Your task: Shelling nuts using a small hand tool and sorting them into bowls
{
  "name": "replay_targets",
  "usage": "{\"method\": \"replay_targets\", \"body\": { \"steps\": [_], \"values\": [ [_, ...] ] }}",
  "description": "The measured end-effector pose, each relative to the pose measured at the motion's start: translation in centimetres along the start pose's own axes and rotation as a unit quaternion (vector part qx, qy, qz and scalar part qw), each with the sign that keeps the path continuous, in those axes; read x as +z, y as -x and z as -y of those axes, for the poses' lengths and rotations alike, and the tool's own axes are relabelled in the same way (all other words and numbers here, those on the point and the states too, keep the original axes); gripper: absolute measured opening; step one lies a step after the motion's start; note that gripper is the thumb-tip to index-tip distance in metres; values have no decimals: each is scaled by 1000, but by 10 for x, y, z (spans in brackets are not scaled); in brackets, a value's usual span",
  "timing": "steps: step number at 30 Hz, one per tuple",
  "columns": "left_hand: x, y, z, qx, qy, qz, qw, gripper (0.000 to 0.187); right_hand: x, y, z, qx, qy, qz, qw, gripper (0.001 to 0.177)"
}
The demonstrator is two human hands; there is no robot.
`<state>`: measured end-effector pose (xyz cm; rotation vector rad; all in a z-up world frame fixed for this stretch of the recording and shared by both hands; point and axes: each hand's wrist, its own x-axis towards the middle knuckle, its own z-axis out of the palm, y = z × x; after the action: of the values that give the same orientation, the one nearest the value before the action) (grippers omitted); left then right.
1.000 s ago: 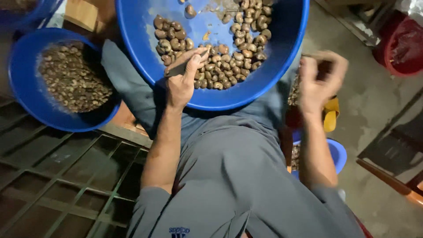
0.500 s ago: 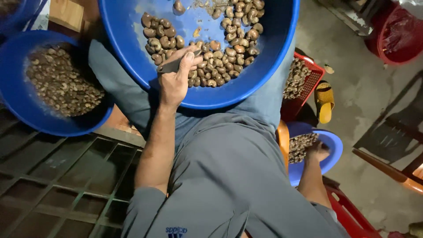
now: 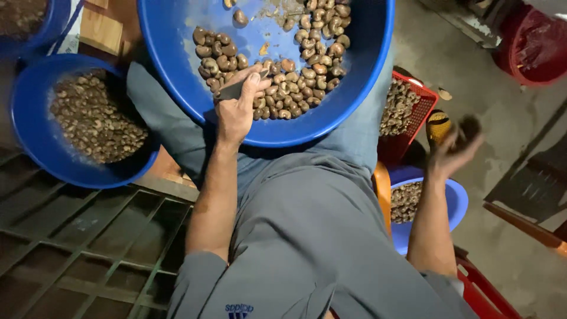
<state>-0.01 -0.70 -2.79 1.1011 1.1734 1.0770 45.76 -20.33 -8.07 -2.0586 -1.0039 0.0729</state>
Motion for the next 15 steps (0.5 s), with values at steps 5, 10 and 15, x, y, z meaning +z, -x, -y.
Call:
{"method": "replay_targets", "body": {
  "steps": [5,10,15],
  "values": [
    [-1,-1,10,13,-21,-25,999,32,90,-42,221,-254,-95,249,930,46],
    [-1,-2,9,15,-73,-37,997,31,232,-9,246,-451,101,346,816,31],
    [-1,-6,14,55,-94,-52,993,25,296,27,223,-428,256,412,763,23]
  ]
}}
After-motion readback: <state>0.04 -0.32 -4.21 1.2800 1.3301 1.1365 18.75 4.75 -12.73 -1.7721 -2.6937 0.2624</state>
